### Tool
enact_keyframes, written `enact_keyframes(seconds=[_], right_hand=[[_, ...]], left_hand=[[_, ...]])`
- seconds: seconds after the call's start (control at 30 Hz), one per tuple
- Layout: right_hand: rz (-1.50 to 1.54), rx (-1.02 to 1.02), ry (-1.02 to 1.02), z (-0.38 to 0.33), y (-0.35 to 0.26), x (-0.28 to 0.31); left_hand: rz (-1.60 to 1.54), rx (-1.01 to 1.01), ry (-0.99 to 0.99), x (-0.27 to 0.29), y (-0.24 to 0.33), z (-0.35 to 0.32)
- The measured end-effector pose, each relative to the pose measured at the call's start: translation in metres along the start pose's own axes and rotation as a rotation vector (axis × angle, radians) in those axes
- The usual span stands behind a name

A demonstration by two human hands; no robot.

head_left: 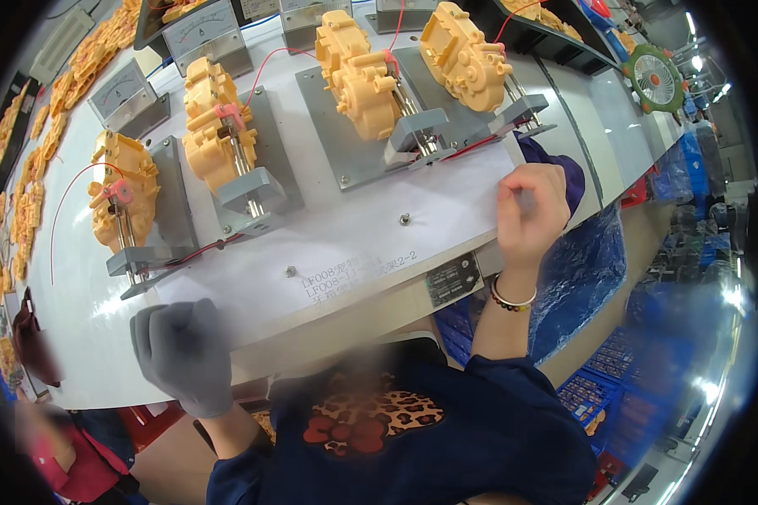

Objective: Testing yellow plastic toy housings on an electronic test rig and sorting them.

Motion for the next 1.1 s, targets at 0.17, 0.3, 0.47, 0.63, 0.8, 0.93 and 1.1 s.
enact_keyframes(seconds=[0.17, 0.3, 0.47, 0.63, 0.8, 0.93, 1.1], right_hand=[[0.018, -0.072, 0.031, -0.002, -0.002, -0.001], [-0.136, 0.125, 0.084, -0.007, -0.034, 0.000], [-0.002, 0.046, -0.216, -0.011, -0.072, -0.030], [0.007, 0.102, -0.273, -0.005, -0.074, -0.040], [0.000, 0.163, -0.300, -0.005, -0.076, -0.039], [0.021, 0.152, -0.285, -0.007, -0.077, -0.038], [0.132, 0.032, -0.239, -0.013, -0.072, -0.032]], left_hand=[[-0.277, -0.203, 0.023, 0.011, 0.042, 0.007], [-0.171, -0.098, -0.161, -0.028, 0.057, 0.023], [-0.154, -0.212, -0.163, -0.037, 0.053, 0.021], [-0.108, -0.290, -0.155, -0.036, 0.054, 0.022], [-0.123, -0.312, -0.115, -0.027, 0.050, 0.018], [-0.365, -0.223, -0.097, 0.006, 0.036, 0.013], [-0.300, 0.002, 0.043, 0.015, 0.008, 0.005]])
Point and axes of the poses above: each hand's wrist, its own z-axis towards the middle knuckle, its own x-axis out of the back of the hand, y = z × x, the point moved 2 cm from there along z, towards the middle knuckle, and after that the axes turned 11 degrees about -x, right-handed, at the moved point
